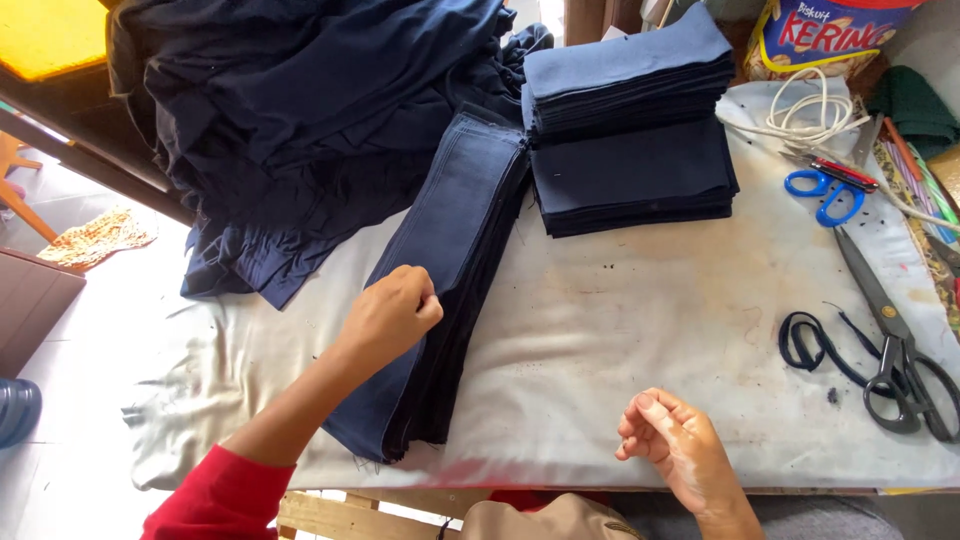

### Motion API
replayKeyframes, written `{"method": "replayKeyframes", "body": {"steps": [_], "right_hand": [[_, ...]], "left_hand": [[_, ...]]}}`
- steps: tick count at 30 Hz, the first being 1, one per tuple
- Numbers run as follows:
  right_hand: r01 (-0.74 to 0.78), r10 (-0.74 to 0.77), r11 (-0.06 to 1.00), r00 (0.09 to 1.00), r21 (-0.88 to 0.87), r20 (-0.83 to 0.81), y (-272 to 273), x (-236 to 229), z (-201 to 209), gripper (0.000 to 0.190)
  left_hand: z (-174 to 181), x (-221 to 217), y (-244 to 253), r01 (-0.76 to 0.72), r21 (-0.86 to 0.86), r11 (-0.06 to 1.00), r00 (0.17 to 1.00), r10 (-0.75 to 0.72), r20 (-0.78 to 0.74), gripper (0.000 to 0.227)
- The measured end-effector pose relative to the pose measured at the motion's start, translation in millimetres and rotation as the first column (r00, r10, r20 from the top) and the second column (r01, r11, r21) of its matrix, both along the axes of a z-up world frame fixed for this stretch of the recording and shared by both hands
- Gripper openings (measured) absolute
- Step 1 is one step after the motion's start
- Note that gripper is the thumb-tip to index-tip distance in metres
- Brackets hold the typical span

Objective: The person cuts a piece of dark blue fabric into smaller rectangular pieces using a pair of scissors. They fold the fabric, cut it, and then stack the cut pieces on the table.

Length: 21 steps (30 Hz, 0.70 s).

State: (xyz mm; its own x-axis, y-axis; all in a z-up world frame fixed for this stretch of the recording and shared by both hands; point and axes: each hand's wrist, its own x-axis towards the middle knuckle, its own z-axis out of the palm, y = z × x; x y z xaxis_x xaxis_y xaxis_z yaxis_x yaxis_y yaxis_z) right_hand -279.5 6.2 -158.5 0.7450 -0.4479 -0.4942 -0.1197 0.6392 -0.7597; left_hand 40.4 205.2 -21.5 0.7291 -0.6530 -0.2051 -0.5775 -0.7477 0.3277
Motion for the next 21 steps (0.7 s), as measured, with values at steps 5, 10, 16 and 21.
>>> {"method": "replayKeyframes", "body": {"steps": [5,10,16,21], "right_hand": [[-0.004,0.003,1.0,0.999,-0.018,-0.037,3,6,6,0.027],[-0.098,0.082,0.983,0.991,-0.154,-0.102,7,24,33,0.03],[-0.19,0.127,0.928,0.97,-0.322,-0.206,20,52,75,0.026],[0.036,0.412,0.249,0.9,-0.968,0.14,32,72,97,0.08]], "left_hand": [[-29,14,18,0.031,-0.199,0.979,0.969,0.02,0.246,0.015],[-2,18,18,0.038,-0.301,0.953,0.975,0.03,0.219,0.016],[65,-31,-2,0.045,-0.294,0.955,0.995,-0.071,-0.076,0.016],[84,-89,-22,0.52,-0.374,0.768,0.745,-0.622,-0.241,0.013]]}}
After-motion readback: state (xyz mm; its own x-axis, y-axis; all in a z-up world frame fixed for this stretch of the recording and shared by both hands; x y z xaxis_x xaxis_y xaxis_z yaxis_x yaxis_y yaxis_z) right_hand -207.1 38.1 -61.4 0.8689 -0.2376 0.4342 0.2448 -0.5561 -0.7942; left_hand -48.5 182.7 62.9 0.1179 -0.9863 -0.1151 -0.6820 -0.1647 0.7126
